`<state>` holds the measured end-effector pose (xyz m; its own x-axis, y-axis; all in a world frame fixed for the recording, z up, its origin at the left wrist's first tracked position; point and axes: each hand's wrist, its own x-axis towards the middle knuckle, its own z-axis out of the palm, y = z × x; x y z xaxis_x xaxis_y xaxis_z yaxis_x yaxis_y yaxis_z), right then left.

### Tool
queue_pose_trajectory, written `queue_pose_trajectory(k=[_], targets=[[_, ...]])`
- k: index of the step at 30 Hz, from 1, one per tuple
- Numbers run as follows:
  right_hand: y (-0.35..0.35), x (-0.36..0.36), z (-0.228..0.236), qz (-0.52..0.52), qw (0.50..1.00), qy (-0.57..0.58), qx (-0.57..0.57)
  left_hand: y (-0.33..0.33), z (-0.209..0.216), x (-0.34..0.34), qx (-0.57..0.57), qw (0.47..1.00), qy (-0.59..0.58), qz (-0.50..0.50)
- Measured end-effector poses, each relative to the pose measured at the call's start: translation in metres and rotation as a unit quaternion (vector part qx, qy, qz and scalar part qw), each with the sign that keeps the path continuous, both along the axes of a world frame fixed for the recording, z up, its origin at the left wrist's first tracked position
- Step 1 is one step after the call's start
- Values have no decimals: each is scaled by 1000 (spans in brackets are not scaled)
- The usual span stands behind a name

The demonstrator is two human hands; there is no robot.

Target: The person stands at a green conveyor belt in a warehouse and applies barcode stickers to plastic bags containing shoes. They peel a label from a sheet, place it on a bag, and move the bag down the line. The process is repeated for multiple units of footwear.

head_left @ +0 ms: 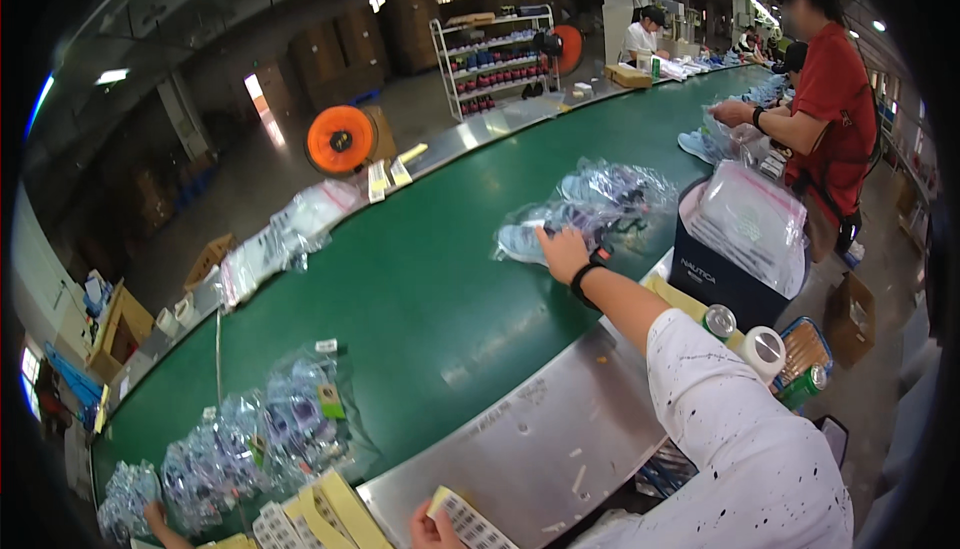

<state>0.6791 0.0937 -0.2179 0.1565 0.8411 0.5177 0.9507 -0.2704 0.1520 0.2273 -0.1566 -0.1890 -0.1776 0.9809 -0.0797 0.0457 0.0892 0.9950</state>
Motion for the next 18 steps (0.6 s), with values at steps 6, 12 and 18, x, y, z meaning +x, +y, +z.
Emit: queue_pose_trajectory(k=[6,12,18], targets=[[9,-21,8,79,984,152,-40,6,-19,12,11,1000,7,-9],[-4,-185,56,338,791,488,-148,3,-12,8,-40,999,25,-15],[-10,-229,125,516,534,657,-131,2,-31,19,30,998,-39,30]])
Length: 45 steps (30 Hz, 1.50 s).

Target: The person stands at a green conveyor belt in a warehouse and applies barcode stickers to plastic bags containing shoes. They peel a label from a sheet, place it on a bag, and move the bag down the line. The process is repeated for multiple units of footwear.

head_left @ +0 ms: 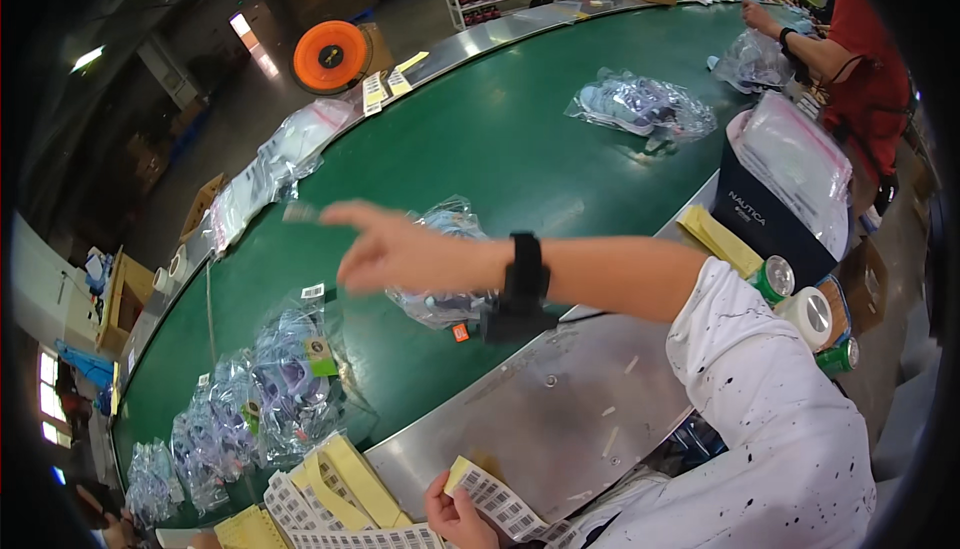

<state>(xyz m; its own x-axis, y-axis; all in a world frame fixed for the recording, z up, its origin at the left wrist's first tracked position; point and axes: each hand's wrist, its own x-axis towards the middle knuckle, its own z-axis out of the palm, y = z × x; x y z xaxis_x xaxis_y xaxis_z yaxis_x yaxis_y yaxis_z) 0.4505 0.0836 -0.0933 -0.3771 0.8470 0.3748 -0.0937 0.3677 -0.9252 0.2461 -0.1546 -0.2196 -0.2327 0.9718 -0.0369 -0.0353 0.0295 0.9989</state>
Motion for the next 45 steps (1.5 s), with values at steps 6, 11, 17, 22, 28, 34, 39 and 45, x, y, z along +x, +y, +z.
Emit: queue_pose_trajectory(k=[6,11,17,22,28,34,39,45], targets=[[103,129,-73,-385,917,-52,-93,1,5,-6,-81,994,47,-54],[125,130,-127,-340,891,-79,-290,-1,2,-8,-88,993,67,-47],[148,124,-143,-407,872,-55,-267,-1,3,1,-61,995,64,-48],[134,147,-137,-423,879,-105,-194,-2,3,-1,-67,995,62,-38],[135,200,-142,-358,896,40,-261,-6,-4,-1,-79,994,61,-34],[163,199,-141,-174,922,-20,-346,-8,-14,-6,-68,994,76,-47],[179,186,-136,-113,919,-105,-362,-8,-11,-5,-64,995,69,-41],[197,173,-153,-170,908,-245,-295,-5,-9,-1,-54,994,84,-52]])
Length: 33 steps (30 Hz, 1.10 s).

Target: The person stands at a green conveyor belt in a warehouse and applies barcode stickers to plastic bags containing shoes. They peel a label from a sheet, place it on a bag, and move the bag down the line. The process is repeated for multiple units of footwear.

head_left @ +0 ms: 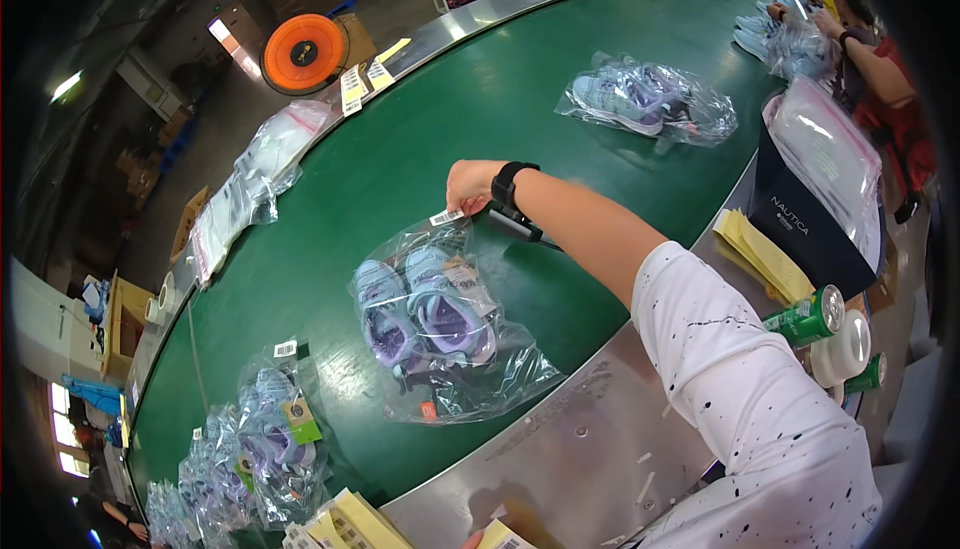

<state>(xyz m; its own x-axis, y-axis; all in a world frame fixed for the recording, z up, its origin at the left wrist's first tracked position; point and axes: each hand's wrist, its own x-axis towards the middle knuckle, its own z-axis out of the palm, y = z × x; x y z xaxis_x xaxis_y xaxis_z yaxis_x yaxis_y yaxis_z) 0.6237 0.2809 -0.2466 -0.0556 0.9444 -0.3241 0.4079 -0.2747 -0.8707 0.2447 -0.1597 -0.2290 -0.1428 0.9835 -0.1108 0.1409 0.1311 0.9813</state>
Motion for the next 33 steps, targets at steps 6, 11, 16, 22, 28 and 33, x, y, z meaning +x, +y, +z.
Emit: queue_pose_trajectory(k=[6,11,16,22,28,33], targets=[[-10,-3,-4,-18,996,-13,85,-6,-13,-9,-26,999,-14,32],[-47,113,23,-154,891,-357,233,-6,-13,-8,-36,999,-12,21],[-138,197,40,-271,683,-636,236,-4,-11,-10,-49,998,26,1],[-144,169,30,-122,796,-566,178,1,8,0,-62,997,-43,-7],[-138,-9,36,84,915,-212,335,4,-3,6,-45,998,-42,-5],[-240,-172,79,231,894,75,376,15,24,9,-4,992,-109,63]])
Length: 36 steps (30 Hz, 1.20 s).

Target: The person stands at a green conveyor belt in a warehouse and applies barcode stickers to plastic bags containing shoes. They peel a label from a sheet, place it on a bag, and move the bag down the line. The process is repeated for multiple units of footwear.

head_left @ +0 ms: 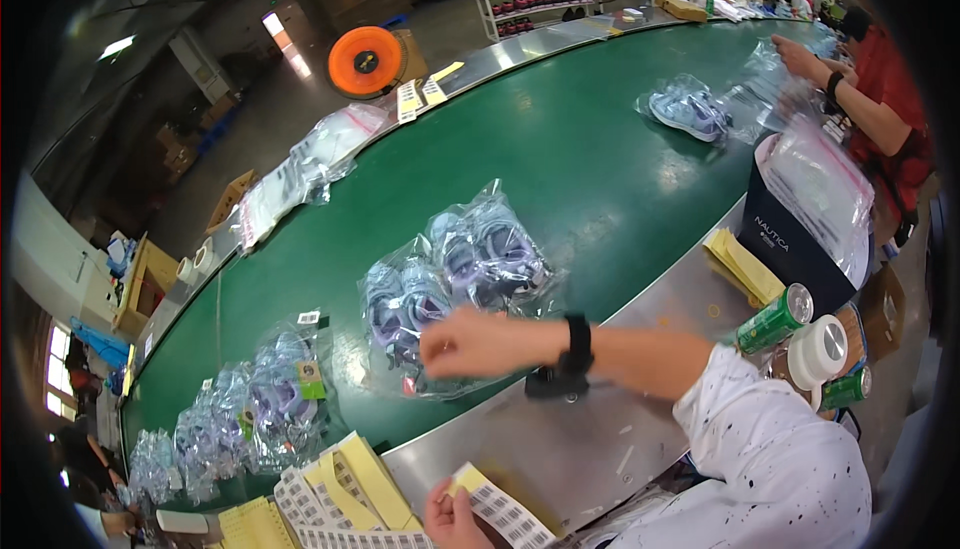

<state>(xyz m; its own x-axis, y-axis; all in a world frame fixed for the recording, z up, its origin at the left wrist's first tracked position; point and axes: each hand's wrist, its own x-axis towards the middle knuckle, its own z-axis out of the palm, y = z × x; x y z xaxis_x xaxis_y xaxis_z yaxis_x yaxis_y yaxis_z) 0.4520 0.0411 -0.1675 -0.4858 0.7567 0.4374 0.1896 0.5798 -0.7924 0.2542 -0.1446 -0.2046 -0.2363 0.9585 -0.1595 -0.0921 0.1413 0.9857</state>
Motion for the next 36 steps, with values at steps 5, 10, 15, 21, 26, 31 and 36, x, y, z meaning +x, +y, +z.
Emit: queue_pose_trajectory(k=[5,10,15,21,26,31,36], targets=[[-83,-29,-1,165,977,-74,-116,-2,11,-16,80,993,5,89],[-114,-33,-22,89,980,-31,-178,-2,19,-15,64,992,108,-5],[-136,-23,-14,-64,989,66,-114,-3,17,-1,79,994,33,-62],[-136,-27,-17,-36,998,-4,-43,-7,15,-6,68,993,64,-73],[-136,-29,-27,-63,992,-13,109,-4,13,-6,6,990,101,-97],[-137,-18,-25,-67,987,1,144,10,-2,4,-31,985,-41,-162],[-88,25,21,-180,970,142,76,18,-26,0,-17,995,-5,-97]])
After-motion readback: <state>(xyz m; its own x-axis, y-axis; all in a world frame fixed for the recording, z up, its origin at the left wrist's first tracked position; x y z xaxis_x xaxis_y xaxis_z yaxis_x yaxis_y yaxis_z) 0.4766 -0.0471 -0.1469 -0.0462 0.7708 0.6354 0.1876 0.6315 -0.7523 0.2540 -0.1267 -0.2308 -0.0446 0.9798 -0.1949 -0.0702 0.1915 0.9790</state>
